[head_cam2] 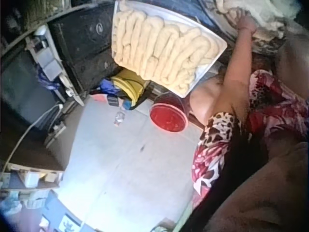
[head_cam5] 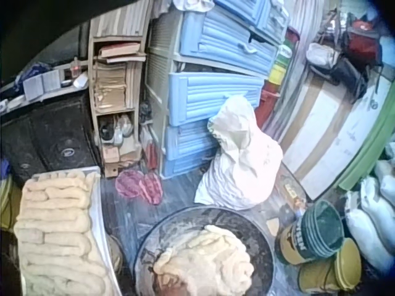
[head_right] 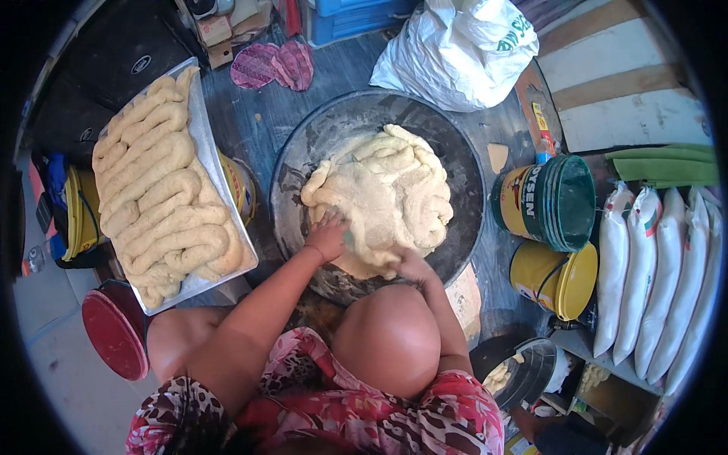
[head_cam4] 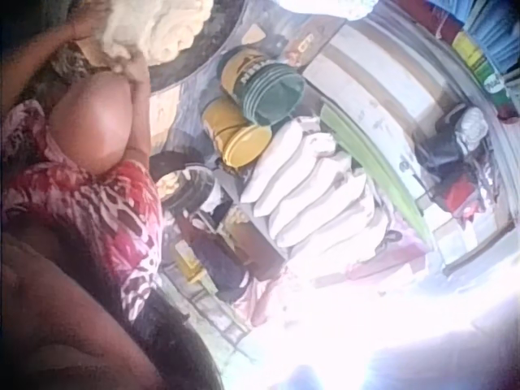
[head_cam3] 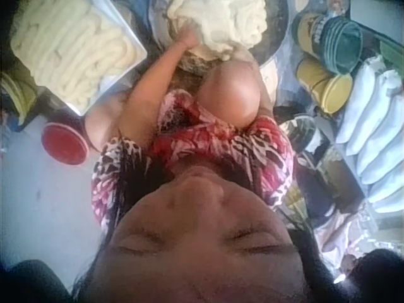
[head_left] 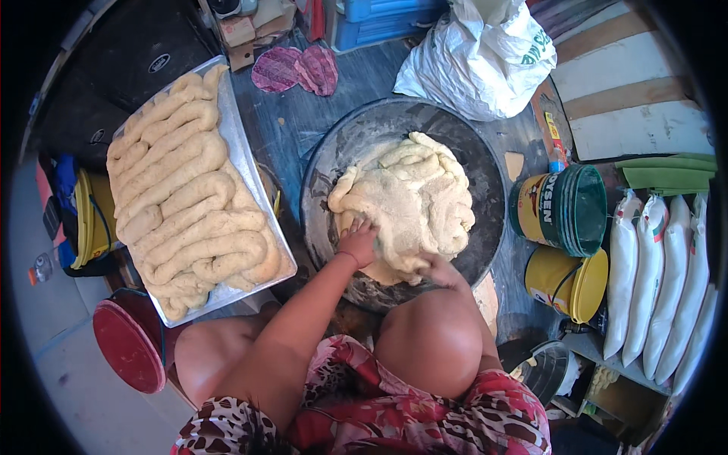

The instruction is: The person kneads dough in a large bowl by hand, stretches and shapes it into long strips, and arranges the strips onto a metal tray.

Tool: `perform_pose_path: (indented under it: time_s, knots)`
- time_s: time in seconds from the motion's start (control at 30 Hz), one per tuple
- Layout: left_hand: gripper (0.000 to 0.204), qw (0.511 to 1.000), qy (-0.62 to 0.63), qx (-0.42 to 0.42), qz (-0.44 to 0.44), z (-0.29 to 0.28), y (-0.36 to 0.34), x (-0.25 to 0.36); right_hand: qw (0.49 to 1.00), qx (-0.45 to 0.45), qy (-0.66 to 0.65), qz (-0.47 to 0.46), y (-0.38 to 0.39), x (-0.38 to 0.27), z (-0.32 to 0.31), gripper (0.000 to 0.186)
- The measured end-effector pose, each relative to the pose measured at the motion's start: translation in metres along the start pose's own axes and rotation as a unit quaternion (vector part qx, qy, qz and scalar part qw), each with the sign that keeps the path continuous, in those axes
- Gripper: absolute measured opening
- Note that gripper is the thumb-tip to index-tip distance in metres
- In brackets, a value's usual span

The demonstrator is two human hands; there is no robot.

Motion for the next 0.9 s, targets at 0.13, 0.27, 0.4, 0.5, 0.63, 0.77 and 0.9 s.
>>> perform_pose_path:
  time_s: [0.13,0.27,0.4,0.5,0.63,0.77,0.9]
  knots:
    - [0.058,0.998,-0.041,-0.035,-0.035,0.008,0.006,-0.016,0.895,0.342,0.285,-0.014,0.001,-0.030,-0.034,0.058]
    - [0.053,0.998,-0.004,-0.042,-0.046,0.012,0.007,-0.024,0.881,0.109,0.413,-0.203,-0.036,-0.049,0.047,0.066]
    - [0.049,0.998,0.010,-0.021,-0.054,0.014,0.007,-0.026,0.786,0.006,0.547,-0.286,-0.057,-0.044,0.074,0.065]
    - [0.047,0.999,0.027,0.018,-0.032,0.010,0.009,-0.025,0.816,0.291,0.488,-0.104,-0.058,-0.033,0.002,0.059]
    - [0.049,0.996,0.033,0.061,-0.063,0.003,0.008,-0.038,0.829,0.296,0.457,-0.126,-0.045,-0.021,-0.012,0.060]
    - [0.051,0.991,0.042,0.096,-0.088,0.000,0.002,-0.042,0.842,0.088,0.501,-0.182,-0.020,-0.009,0.029,0.037]
    - [0.053,0.986,0.051,0.144,-0.062,-0.003,0.002,-0.037,0.836,0.375,0.398,-0.052,0.038,-0.001,-0.038,0.028]
Point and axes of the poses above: each hand's wrist, its own y-axis away from the middle knuckle, its own z-axis out of the palm, x = y × z, the point moved 6 cm from there along -y, towards the middle knuckle, and after that the axes turned 9 degrees about -y, right-handed, at the moved point
